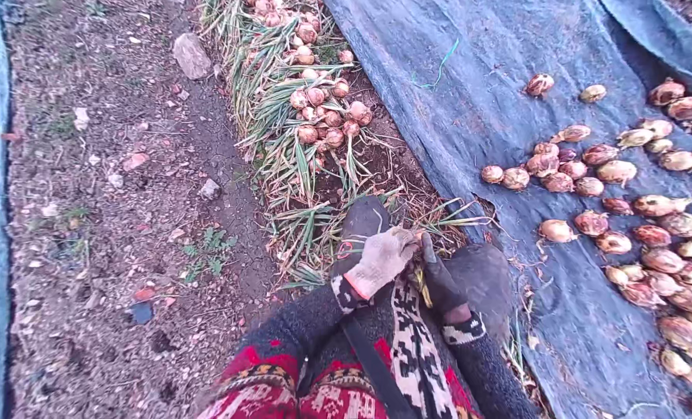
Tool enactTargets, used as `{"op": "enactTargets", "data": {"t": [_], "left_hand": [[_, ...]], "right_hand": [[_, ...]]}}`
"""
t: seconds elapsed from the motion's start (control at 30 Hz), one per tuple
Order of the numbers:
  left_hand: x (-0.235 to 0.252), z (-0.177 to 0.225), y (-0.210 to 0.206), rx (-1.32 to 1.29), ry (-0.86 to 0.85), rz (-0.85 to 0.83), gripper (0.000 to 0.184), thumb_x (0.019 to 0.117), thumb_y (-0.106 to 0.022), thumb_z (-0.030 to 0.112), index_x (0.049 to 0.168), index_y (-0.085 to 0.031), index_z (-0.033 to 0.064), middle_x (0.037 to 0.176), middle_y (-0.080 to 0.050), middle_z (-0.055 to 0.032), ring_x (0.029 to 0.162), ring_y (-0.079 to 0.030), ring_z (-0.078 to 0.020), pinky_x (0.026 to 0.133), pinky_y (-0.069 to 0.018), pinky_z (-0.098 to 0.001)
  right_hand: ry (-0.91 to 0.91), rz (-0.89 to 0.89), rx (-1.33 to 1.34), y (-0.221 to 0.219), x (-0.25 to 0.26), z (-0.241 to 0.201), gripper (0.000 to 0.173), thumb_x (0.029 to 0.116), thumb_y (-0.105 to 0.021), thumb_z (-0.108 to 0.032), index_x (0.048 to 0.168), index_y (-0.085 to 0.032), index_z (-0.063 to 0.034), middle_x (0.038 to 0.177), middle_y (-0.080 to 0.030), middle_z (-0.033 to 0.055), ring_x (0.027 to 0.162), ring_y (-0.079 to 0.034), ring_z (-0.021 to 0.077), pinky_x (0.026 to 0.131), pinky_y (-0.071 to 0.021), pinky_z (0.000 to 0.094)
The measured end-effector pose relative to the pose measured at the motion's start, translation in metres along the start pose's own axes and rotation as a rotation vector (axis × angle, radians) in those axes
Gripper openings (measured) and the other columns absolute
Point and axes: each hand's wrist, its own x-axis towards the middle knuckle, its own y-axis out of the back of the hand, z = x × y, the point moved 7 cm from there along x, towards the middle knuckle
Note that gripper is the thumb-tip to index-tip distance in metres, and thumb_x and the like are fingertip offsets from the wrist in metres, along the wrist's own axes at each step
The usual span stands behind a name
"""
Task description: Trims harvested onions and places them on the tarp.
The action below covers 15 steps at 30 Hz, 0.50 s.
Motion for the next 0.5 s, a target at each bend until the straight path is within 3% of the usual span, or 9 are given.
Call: {"op": "enactTargets", "data": {"t": [0.1, 0.17, 0.23, 0.3, 0.33, 0.37, 0.4, 0.43, 0.5], "left_hand": [[-0.011, 0.020, -0.020, 0.033, -0.074, -0.073, 0.030, 0.1052, -0.051, 0.033, 0.122, -0.072, 0.0179, 0.123, -0.071, -0.0032, 0.108, -0.070, -0.0185, 0.086, -0.0603, -0.0439], [0.006, 0.012, -0.022, -0.047, -0.062, -0.084, 0.028, 0.1045, -0.053, 0.029, 0.119, -0.074, 0.0160, 0.122, -0.072, -0.0033, 0.112, -0.069, -0.0174, 0.093, -0.0585, -0.0429], [0.035, -0.003, -0.017, -0.091, -0.017, -0.028, 0.026, 0.1033, -0.055, 0.026, 0.116, -0.075, 0.0155, 0.121, -0.072, -0.0028, 0.113, -0.068, -0.0161, 0.096, -0.0572, -0.0416], [0.074, -0.048, 0.003, -0.005, 0.121, 0.140, 0.028, 0.1031, -0.054, 0.025, 0.119, -0.075, 0.0152, 0.121, -0.072, -0.0054, 0.111, -0.070, -0.0197, 0.094, -0.0579, -0.0437], [0.095, -0.087, 0.013, 0.029, 0.243, 0.201, 0.030, 0.1031, -0.054, 0.028, 0.122, -0.074, 0.0167, 0.125, -0.071, -0.0052, 0.115, -0.068, -0.0194, 0.098, -0.0565, -0.0428], [0.112, -0.130, 0.022, 0.040, 0.378, 0.226, 0.032, 0.1010, -0.057, 0.030, 0.126, -0.072, 0.0177, 0.129, -0.069, -0.0070, 0.118, -0.067, -0.0213, 0.100, -0.0555, -0.0435], [0.127, -0.173, 0.029, 0.043, 0.510, 0.227, 0.039, 0.0968, -0.062, 0.033, 0.132, -0.069, 0.0189, 0.136, -0.064, -0.0102, 0.121, -0.064, -0.0248, 0.100, -0.0552, -0.0458], [0.139, -0.213, 0.037, 0.038, 0.625, 0.241, 0.049, 0.0923, -0.068, 0.037, 0.138, -0.064, 0.0186, 0.142, -0.058, -0.0145, 0.124, -0.062, -0.0299, 0.099, -0.0549, -0.0500], [0.154, -0.280, 0.055, 0.068, 0.803, 0.332, 0.064, 0.0882, -0.072, 0.039, 0.146, -0.056, 0.0173, 0.150, -0.050, -0.0200, 0.127, -0.059, -0.0377, 0.100, -0.0531, -0.0561]], "right_hand": [[-0.230, 0.034, 0.378, 0.005, 0.005, 0.013, 0.069, 0.0943, -0.038, -0.078, 0.087, -0.061, -0.0141, 0.058, -0.052, 0.0028, 0.042, -0.050, 0.0141, 0.038, -0.0477, 0.0329], [-0.299, 0.004, 0.517, 0.009, 0.005, 0.012, 0.076, 0.0894, -0.035, -0.085, 0.075, -0.057, -0.0138, 0.056, -0.049, 0.0014, 0.040, -0.048, 0.0131, 0.035, -0.0448, 0.0307], [-0.188, -0.083, 0.641, 0.017, 0.003, -0.009, 0.071, 0.0910, -0.036, -0.082, 0.090, -0.065, -0.0174, 0.058, -0.053, 0.0002, 0.042, -0.053, 0.0117, 0.037, -0.0476, 0.0288], [0.219, -0.197, 0.739, 0.044, -0.005, -0.062, 0.051, 0.0990, -0.050, -0.061, 0.121, -0.069, -0.0185, 0.066, -0.064, -0.0017, 0.052, -0.064, 0.0104, 0.047, -0.0566, 0.0284], [0.438, -0.147, 0.683, 0.068, -0.013, -0.093, 0.047, 0.0993, -0.053, -0.056, 0.126, -0.068, -0.0207, 0.072, -0.068, -0.0023, 0.056, -0.066, 0.0101, 0.051, -0.0582, 0.0281], [0.615, -0.031, 0.586, 0.093, -0.023, -0.120, 0.051, 0.1004, -0.048, -0.059, 0.132, -0.064, -0.0233, 0.076, -0.070, -0.0016, 0.058, -0.067, 0.0112, 0.051, -0.0583, 0.0293], [0.717, 0.167, 0.426, 0.111, -0.033, -0.141, 0.059, 0.1028, -0.030, -0.066, 0.134, -0.060, -0.0266, 0.073, -0.069, -0.0033, 0.054, -0.065, 0.0102, 0.047, -0.0565, 0.0285], [0.734, 0.313, 0.295, 0.121, -0.037, -0.155, 0.065, 0.1031, -0.017, -0.068, 0.137, -0.056, -0.0278, 0.071, -0.068, -0.0044, 0.052, -0.064, 0.0104, 0.044, -0.0554, 0.0283], [0.626, 0.439, 0.139, 0.125, -0.031, -0.156, 0.064, 0.1056, -0.013, -0.062, 0.139, -0.052, -0.0241, 0.069, -0.065, -0.0046, 0.049, -0.061, 0.0102, 0.041, -0.0535, 0.0274]]}}
